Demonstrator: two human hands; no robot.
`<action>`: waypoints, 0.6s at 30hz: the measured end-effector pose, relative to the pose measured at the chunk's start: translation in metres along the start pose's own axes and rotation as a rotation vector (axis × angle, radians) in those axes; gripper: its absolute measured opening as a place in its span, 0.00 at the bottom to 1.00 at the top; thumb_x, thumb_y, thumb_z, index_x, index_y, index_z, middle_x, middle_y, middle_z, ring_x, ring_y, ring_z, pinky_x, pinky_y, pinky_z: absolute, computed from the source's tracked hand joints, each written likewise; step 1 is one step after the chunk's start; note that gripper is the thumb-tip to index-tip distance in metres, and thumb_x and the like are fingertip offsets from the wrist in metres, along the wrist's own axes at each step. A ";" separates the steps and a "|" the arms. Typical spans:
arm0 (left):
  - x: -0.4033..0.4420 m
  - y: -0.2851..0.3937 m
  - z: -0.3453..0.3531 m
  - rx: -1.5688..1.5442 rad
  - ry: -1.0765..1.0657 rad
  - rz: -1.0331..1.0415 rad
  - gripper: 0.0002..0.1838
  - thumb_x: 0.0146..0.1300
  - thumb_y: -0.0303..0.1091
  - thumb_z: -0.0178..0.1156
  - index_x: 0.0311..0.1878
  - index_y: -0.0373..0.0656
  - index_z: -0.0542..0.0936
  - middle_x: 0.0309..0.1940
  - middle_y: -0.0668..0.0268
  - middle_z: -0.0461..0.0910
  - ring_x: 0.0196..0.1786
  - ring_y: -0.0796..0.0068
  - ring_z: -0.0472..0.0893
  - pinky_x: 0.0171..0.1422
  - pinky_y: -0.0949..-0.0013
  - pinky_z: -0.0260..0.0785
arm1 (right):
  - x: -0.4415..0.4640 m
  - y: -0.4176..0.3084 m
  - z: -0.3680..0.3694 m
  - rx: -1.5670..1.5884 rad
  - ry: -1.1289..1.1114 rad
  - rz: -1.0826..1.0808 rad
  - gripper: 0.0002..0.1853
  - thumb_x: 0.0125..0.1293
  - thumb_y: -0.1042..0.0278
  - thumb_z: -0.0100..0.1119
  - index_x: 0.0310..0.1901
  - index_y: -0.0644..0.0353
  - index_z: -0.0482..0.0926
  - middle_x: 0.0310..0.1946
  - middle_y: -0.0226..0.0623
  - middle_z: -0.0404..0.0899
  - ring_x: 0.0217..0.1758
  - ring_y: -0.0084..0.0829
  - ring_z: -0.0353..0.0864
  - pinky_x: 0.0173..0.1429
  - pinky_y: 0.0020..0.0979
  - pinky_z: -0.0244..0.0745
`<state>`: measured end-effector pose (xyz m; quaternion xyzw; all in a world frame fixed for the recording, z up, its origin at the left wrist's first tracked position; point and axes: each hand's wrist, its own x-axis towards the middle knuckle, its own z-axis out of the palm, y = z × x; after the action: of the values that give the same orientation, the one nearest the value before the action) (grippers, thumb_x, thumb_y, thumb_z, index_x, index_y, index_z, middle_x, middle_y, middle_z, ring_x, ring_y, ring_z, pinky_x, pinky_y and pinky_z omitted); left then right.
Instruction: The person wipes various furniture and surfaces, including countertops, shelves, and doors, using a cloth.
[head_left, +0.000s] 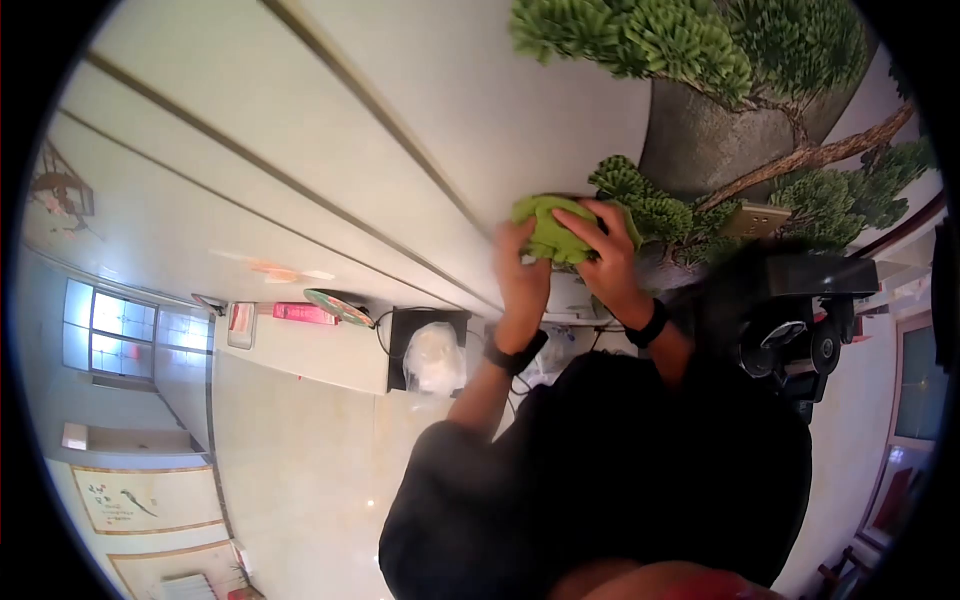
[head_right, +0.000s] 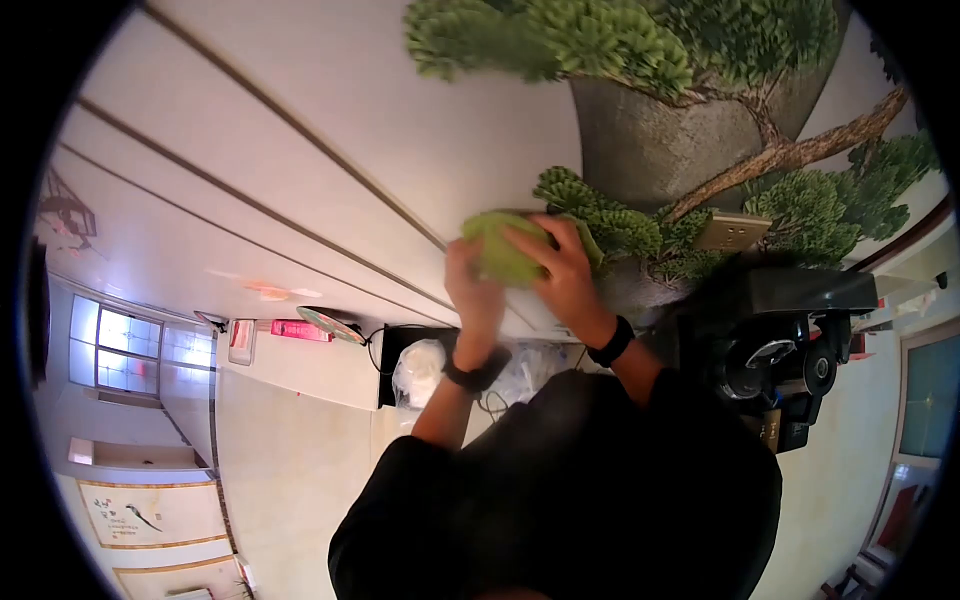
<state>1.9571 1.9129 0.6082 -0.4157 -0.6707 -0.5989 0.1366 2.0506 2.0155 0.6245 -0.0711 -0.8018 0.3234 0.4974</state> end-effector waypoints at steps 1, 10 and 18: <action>0.010 0.009 0.004 -0.015 0.029 0.014 0.28 0.42 0.10 0.62 0.51 0.39 0.78 0.46 0.54 0.77 0.50 0.52 0.78 0.51 0.60 0.74 | 0.010 -0.003 -0.007 0.020 0.024 -0.018 0.32 0.44 0.87 0.62 0.55 0.51 0.84 0.51 0.42 0.75 0.54 0.43 0.74 0.54 0.37 0.74; 0.065 0.092 0.072 0.001 -0.147 0.376 0.30 0.42 0.18 0.65 0.52 0.54 0.81 0.42 0.63 0.75 0.36 0.60 0.80 0.33 0.62 0.74 | 0.032 0.027 -0.092 -0.128 0.468 -0.117 0.24 0.52 0.77 0.69 0.54 0.61 0.82 0.49 0.45 0.74 0.50 0.44 0.76 0.55 0.38 0.73; 0.023 0.045 0.092 0.019 -0.333 0.350 0.30 0.43 0.23 0.68 0.53 0.56 0.81 0.43 0.66 0.75 0.35 0.63 0.81 0.32 0.62 0.76 | -0.034 0.073 -0.081 -0.143 0.408 -0.004 0.25 0.52 0.77 0.70 0.55 0.60 0.79 0.48 0.43 0.70 0.51 0.44 0.73 0.56 0.40 0.70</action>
<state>2.0044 2.0036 0.6328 -0.6172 -0.6072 -0.4833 0.1297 2.1206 2.0937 0.5797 -0.1687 -0.7055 0.2433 0.6439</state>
